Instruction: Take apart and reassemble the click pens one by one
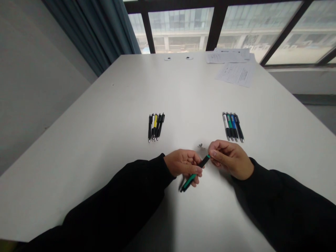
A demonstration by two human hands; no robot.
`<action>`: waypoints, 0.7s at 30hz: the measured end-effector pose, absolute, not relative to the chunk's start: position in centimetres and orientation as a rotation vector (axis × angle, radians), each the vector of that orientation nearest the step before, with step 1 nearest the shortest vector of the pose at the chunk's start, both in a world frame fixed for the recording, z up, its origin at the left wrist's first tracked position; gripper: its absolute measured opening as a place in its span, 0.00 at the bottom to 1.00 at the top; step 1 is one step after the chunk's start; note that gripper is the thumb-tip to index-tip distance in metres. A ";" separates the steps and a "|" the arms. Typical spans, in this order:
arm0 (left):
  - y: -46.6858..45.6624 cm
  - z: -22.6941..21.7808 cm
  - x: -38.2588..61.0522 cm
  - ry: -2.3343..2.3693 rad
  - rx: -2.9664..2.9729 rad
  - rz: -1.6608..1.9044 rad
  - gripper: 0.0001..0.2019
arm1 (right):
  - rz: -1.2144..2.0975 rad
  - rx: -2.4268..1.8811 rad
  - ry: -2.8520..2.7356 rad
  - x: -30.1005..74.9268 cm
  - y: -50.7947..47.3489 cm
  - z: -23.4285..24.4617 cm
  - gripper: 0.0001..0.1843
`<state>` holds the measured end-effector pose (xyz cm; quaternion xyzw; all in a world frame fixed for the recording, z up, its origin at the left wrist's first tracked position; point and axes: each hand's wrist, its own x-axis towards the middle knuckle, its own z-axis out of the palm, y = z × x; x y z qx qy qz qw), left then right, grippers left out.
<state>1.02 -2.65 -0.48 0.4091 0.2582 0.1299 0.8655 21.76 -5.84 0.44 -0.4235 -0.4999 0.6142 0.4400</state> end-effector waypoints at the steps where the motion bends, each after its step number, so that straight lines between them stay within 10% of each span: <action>1: -2.6 -0.3 1.0 0.519 0.863 0.293 0.20 | 1.478 -1.063 -1.280 21.5 -5.8 1.2 0.11; 21: -2.2 -0.6 -0.5 0.364 0.927 0.513 0.17 | 1.263 -0.894 -1.808 19.7 -5.2 7.9 0.02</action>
